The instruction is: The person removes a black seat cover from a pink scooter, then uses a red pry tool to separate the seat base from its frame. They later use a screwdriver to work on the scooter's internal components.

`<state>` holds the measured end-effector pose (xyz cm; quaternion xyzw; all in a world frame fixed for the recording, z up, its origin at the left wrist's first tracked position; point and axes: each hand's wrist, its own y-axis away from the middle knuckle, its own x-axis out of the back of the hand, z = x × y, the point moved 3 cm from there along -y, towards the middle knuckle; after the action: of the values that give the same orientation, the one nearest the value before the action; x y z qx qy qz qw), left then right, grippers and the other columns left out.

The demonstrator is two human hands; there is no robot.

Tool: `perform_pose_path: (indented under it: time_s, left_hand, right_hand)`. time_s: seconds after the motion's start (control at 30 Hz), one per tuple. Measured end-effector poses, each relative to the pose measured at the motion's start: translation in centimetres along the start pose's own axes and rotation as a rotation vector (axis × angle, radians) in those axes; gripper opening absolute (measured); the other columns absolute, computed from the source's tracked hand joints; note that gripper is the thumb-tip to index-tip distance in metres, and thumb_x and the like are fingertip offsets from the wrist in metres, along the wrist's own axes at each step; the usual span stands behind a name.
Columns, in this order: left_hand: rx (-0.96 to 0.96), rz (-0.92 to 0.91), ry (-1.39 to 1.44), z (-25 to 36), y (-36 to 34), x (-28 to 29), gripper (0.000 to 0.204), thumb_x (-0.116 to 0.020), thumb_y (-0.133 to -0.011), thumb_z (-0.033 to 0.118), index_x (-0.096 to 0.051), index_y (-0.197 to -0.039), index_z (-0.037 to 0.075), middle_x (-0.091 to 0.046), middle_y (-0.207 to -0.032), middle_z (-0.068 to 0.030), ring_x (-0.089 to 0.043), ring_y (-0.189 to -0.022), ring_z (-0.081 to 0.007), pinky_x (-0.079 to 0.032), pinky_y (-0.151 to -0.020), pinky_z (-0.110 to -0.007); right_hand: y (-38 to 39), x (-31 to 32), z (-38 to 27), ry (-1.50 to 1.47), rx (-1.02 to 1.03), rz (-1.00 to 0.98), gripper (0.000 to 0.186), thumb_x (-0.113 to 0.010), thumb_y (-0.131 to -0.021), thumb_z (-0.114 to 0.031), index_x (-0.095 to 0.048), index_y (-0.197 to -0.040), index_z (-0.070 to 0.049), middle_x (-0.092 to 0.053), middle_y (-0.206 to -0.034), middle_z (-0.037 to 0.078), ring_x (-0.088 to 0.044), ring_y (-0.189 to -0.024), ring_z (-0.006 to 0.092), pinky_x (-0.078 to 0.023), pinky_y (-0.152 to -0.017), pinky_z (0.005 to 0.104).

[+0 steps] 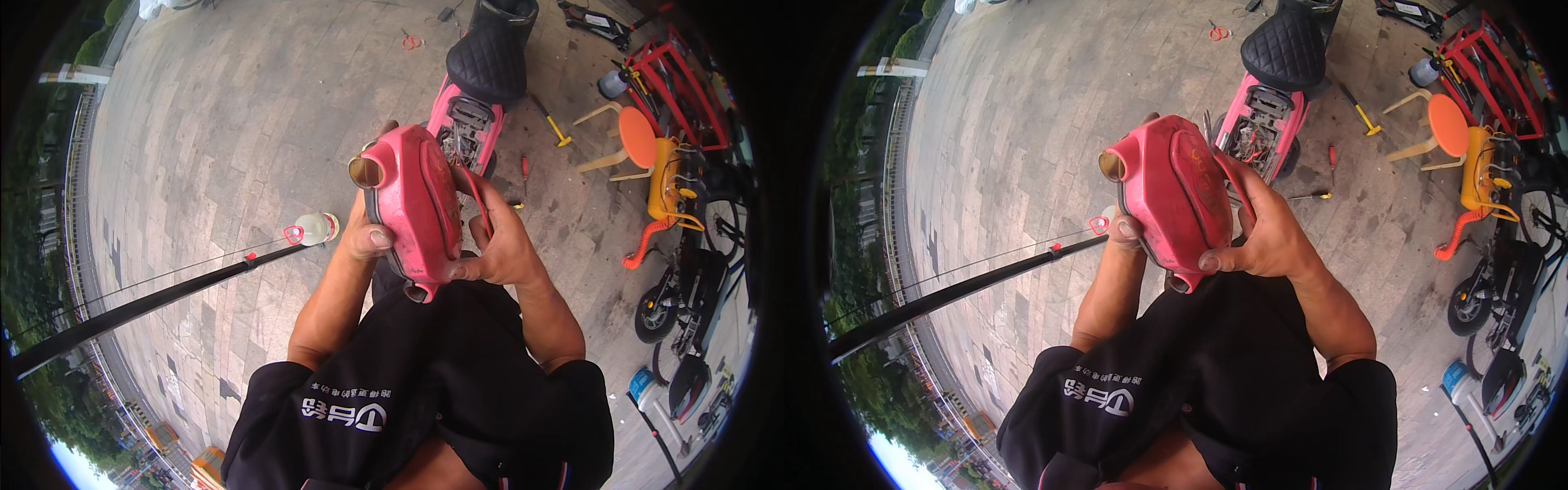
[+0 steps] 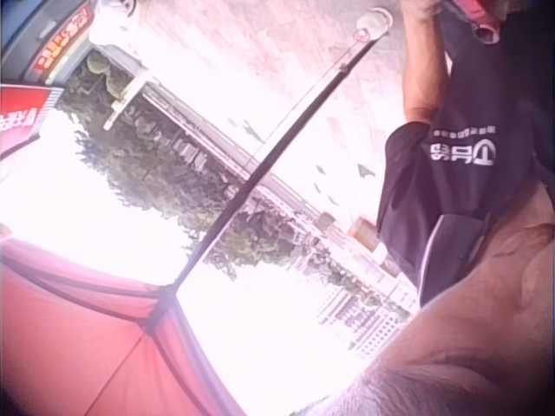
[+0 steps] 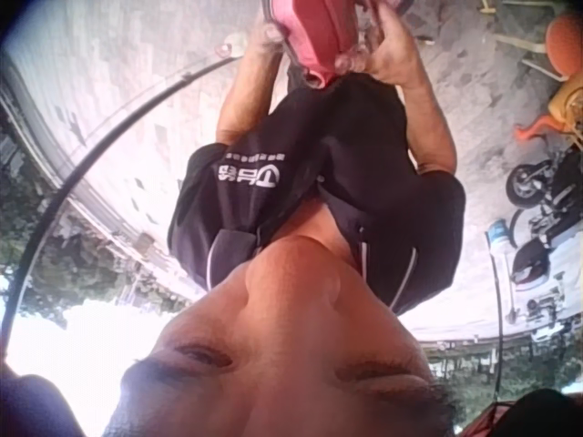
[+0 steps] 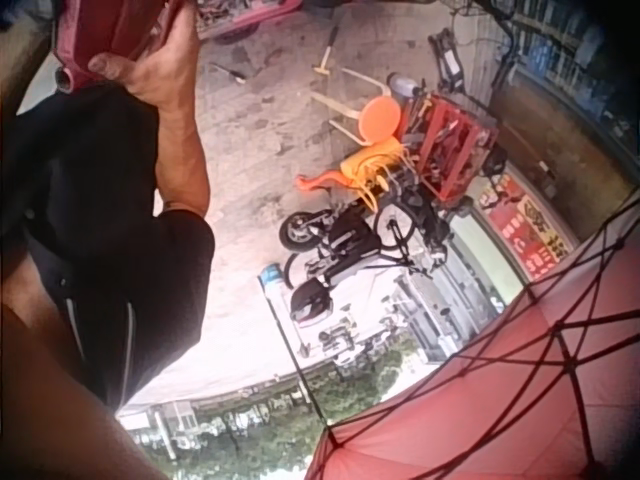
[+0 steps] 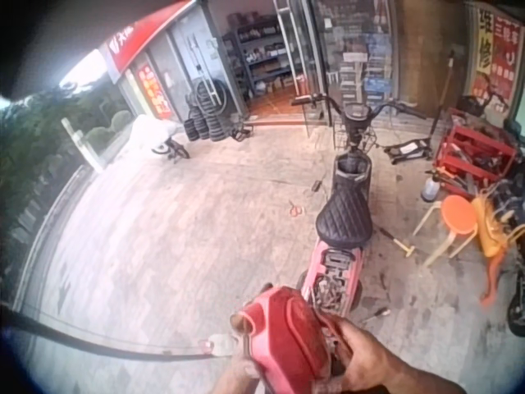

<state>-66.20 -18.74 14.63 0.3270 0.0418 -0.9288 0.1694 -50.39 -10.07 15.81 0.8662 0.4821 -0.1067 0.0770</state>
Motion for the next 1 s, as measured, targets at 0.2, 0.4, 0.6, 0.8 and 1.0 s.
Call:
perform_pose_path:
  time_s: [0.2, 0.4, 0.6, 0.8, 1.0]
  left_hand:
    - [-0.064, 0.002, -0.271, 0.5, 0.0, -1.2, 0.146, -0.091, -0.046, 0.046, -0.002, -0.152, 0.000, -0.037, -0.144, -0.0183, -0.039, -0.134, -0.0310, -0.029, -0.112, -0.042]
    - [-0.032, -0.070, -0.453, 0.6, 0.8, -2.6, 0.145, -0.093, -0.047, 0.040, -0.001, -0.151, -0.001, -0.031, -0.146, -0.0217, -0.033, -0.137, -0.0321, -0.025, -0.113, -0.041]
    - [-0.034, -0.111, -0.435, 0.8, 0.8, -3.1, 0.141, -0.092, -0.050, 0.030, 0.002, -0.152, 0.001, -0.027, -0.146, -0.0212, -0.033, -0.136, -0.0305, -0.037, -0.108, -0.044]
    - [-0.072, -0.213, -0.492, 1.1, 0.5, -3.2, 0.140, -0.092, -0.052, 0.023, 0.004, -0.152, 0.005, -0.024, -0.147, -0.0179, -0.038, -0.131, -0.0279, -0.047, -0.101, -0.047]
    - [-0.013, -0.141, -0.377, 1.0, 0.1, -3.0, 0.138, -0.091, -0.052, 0.024, 0.003, -0.152, 0.003, -0.026, -0.146, -0.0179, -0.038, -0.131, -0.0277, -0.046, -0.102, -0.046]
  right_hand:
    - [-0.2, -0.2, 1.6, -0.108, -0.020, -0.091, 0.136, -0.099, -0.045, -0.032, -0.019, -0.149, 0.005, -0.033, -0.149, 0.017, -0.027, -0.141, 0.0257, -0.025, -0.115, 0.0384]
    - [-0.1, 0.2, 1.5, -0.263, -0.062, -0.167, 0.137, -0.098, -0.048, -0.025, -0.012, -0.150, 0.003, -0.028, -0.151, 0.016, -0.040, -0.133, 0.0258, -0.045, -0.102, 0.0395]
    - [-0.1, 0.9, 1.7, -0.231, -0.021, -0.189, 0.132, -0.097, -0.051, -0.019, -0.013, -0.150, 0.004, -0.031, -0.150, 0.017, -0.042, -0.132, 0.0257, -0.047, -0.101, 0.0385]
    - [-0.6, 1.5, 1.9, -0.244, 0.019, -0.222, 0.129, -0.097, -0.051, -0.019, -0.015, -0.149, 0.006, -0.033, -0.148, 0.017, -0.042, -0.132, 0.0257, -0.044, -0.104, 0.0383]
    - [-1.2, 1.6, 1.6, -0.166, 0.059, -0.222, 0.126, -0.096, -0.052, -0.022, -0.020, -0.148, 0.006, -0.035, -0.146, 0.016, -0.041, -0.133, 0.0249, -0.041, -0.105, 0.0382]
